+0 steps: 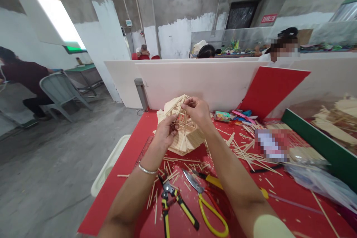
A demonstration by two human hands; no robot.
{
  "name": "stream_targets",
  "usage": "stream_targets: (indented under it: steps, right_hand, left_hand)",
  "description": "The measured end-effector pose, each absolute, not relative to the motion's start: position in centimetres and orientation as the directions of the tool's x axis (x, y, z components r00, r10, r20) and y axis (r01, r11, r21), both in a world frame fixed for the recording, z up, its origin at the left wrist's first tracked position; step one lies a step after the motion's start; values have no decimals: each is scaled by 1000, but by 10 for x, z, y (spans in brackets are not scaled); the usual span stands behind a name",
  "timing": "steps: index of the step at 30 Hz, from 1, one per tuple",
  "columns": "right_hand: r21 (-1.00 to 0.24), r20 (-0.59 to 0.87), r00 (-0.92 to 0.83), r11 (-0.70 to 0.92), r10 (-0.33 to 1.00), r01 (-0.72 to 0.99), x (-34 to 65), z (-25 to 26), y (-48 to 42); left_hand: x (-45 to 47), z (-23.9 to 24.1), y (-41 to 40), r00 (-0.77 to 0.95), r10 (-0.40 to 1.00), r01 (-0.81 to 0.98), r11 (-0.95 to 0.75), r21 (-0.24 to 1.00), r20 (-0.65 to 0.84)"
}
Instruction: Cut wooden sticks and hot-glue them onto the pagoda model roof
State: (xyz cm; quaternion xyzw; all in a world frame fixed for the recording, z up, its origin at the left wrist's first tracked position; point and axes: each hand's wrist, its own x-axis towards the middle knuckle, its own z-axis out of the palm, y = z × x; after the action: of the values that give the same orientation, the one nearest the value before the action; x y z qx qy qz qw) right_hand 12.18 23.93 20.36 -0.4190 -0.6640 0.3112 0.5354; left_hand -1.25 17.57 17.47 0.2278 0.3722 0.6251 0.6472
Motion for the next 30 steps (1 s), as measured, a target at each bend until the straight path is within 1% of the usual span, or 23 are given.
stream_targets:
  steps: [9, 20, 30]
  right_hand:
    - [-858, 449, -73, 453, 891, 242, 122, 207, 238]
    - [-853, 456, -67, 458, 887, 251, 122, 208, 236]
    - [-853, 459, -58, 458, 886, 251, 121, 205, 239]
  left_hand:
    - [-12, 174, 178, -86, 977, -602, 105, 791, -195]
    - [-11, 168, 178, -125, 983, -539, 47, 841, -135]
    - [-11, 169, 178, -117, 985, -539, 46, 841, -129]
